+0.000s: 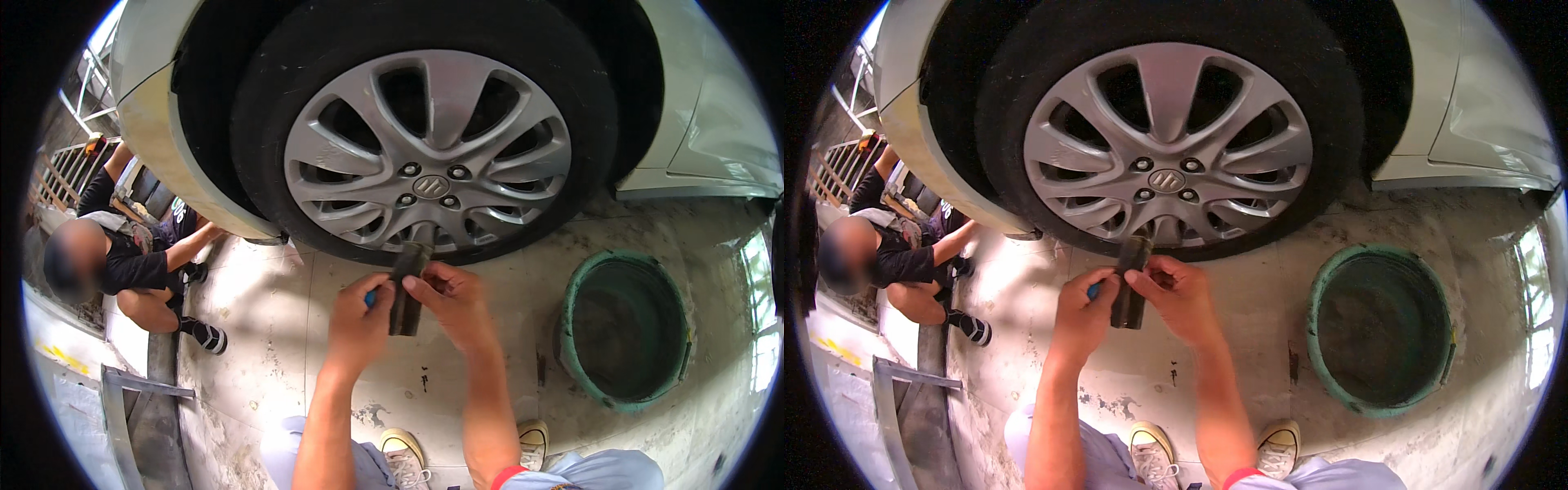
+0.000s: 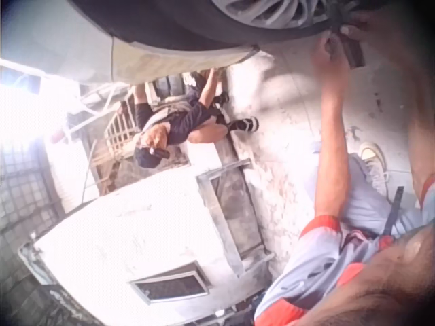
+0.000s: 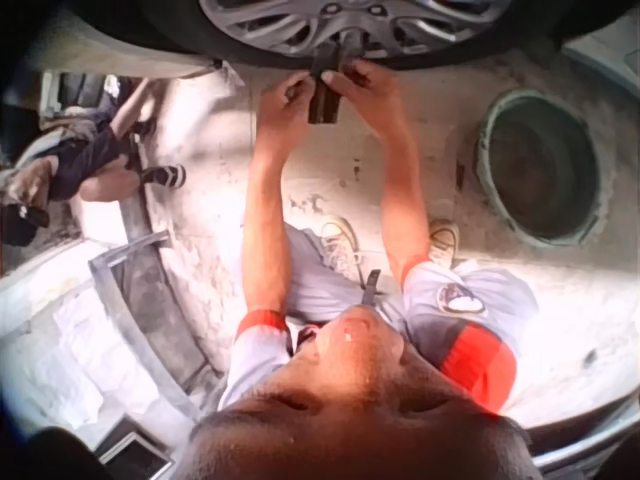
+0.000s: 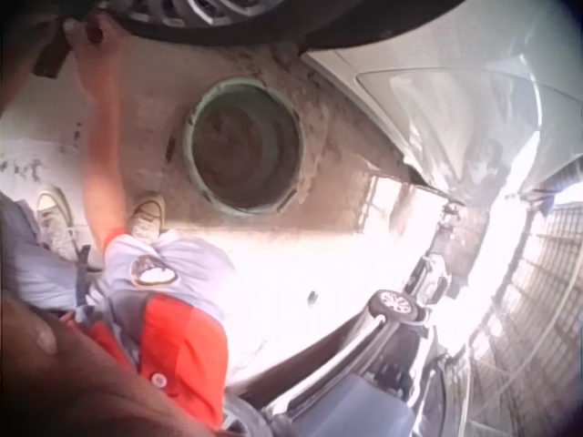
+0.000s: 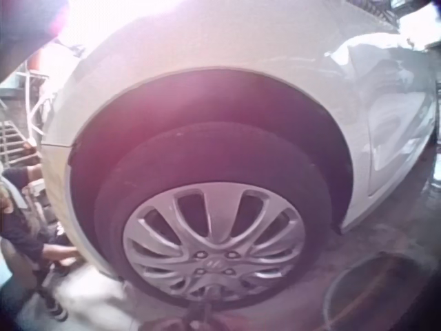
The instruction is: The person applies a substance to a wheel lug nut by hand, dips their hand into a bucket, and then uses a piece of sandpaper on the wheel.
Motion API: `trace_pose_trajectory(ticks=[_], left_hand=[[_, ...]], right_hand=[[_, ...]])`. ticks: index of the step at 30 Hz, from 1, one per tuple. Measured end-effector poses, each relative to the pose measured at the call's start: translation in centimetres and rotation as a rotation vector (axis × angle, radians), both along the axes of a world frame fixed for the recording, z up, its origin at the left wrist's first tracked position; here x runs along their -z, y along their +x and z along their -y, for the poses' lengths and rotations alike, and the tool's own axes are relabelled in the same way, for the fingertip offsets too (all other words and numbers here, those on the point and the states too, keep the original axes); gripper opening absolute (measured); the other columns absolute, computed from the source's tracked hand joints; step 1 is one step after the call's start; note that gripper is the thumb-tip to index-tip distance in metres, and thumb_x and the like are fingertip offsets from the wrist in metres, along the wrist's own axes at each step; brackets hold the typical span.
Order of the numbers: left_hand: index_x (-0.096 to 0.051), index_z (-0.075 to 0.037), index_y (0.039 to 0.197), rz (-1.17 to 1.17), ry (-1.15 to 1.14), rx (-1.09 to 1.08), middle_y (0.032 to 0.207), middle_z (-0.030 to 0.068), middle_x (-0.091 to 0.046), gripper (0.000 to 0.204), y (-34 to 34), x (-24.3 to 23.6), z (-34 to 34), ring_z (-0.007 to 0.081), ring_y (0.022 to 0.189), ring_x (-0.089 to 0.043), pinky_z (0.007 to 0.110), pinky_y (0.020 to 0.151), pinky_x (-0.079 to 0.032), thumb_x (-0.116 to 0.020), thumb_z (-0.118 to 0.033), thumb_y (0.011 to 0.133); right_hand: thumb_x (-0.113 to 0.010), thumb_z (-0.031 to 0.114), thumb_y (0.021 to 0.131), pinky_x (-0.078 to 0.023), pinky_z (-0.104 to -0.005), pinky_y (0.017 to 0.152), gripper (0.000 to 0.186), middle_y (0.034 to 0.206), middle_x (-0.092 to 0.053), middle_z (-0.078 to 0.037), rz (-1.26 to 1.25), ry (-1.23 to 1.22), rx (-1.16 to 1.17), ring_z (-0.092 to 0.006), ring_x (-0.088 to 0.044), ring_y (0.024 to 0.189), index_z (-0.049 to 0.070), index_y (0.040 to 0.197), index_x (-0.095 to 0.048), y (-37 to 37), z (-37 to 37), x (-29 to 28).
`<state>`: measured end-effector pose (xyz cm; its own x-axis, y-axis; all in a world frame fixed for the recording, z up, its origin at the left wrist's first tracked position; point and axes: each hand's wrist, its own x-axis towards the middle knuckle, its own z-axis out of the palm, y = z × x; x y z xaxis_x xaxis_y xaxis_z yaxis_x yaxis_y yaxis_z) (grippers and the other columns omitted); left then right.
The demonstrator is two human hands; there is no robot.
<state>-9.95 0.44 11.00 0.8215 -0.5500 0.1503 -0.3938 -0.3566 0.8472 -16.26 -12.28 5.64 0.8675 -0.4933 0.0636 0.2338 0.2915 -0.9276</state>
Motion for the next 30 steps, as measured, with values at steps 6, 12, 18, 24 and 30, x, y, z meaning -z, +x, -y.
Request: trace_pose_trajectory(ticks=[6, 12, 18, 24, 30], left_hand=[[-0.057, 0.000, 0.096, 0.189, 0.034, -0.215, 0.077, 0.0109, -0.062, 0.011, -0.6, -0.2, 0.1, 0.0176, 0.064, -0.055, 0.030, 0.061, -0.044, -0.055, -0.008, 0.088], [-0.055, 0.000, 0.096, 0.197, 0.042, -0.218, 0.080, 0.0118, -0.062, 0.016, 0.2, 0.0, -0.3, 0.0187, 0.068, -0.058, 0.033, 0.064, -0.046, -0.060, -0.012, 0.088], [-0.052, -0.005, 0.108, -0.229, -0.072, -0.235, 0.086, 0.0014, -0.059, 0.033, 0.2, -0.8, 0.3, 0.0041, 0.064, -0.049, 0.019, 0.049, -0.036, -0.067, -0.026, 0.087], [-0.053, -0.010, 0.113, -0.394, -0.221, -0.283, 0.076, -0.0058, -0.052, 0.030, -0.7, -2.7, 0.9, -0.0002, 0.058, -0.039, 0.018, 0.047, -0.025, -0.058, -0.032, 0.093], [-0.058, -0.013, 0.107, -0.360, -0.281, -0.328, 0.070, -0.0077, -0.046, 0.026, -4.5, -3.2, 4.4, -0.0010, 0.055, -0.035, 0.017, 0.047, -0.022, -0.051, -0.036, 0.096]], right_hand=[[-0.062, 0.015, 0.091, -0.044, -0.0203, 0.062, 0.015, 0.076, -0.060, 0.002, 0.041, 0.106, -0.097, -0.0043, -0.053, 0.067, 0.000, 0.092, -0.065, 0.8, -2.0, 0.3], [-0.060, 0.015, 0.092, -0.043, -0.0222, 0.060, 0.015, 0.073, -0.058, 0.002, 0.129, 0.131, -0.109, -0.0046, -0.051, 0.067, 0.001, 0.087, -0.062, 1.7, -3.6, 0.8], [-0.054, 0.013, 0.093, -0.040, -0.0248, 0.057, 0.015, 0.069, -0.053, 0.000, 0.283, 0.143, -0.134, -0.0070, -0.046, 0.064, 0.001, 0.085, -0.059, 2.3, -3.5, 2.1], [-0.057, 0.034, 0.091, -0.048, -0.0314, 0.068, 0.036, 0.078, -0.066, -0.006, -0.047, -0.941, -0.596, -0.0153, -0.062, 0.074, 0.001, 0.104, -0.064, -0.5, 5.0, -7.0], [-0.051, 0.048, 0.088, -0.047, -0.0319, 0.053, 0.045, 0.061, -0.059, -0.006, -1.128, -1.119, -1.069, -0.0186, -0.057, 0.055, 0.007, 0.074, -0.064, -7.6, 18.5, -7.5]])
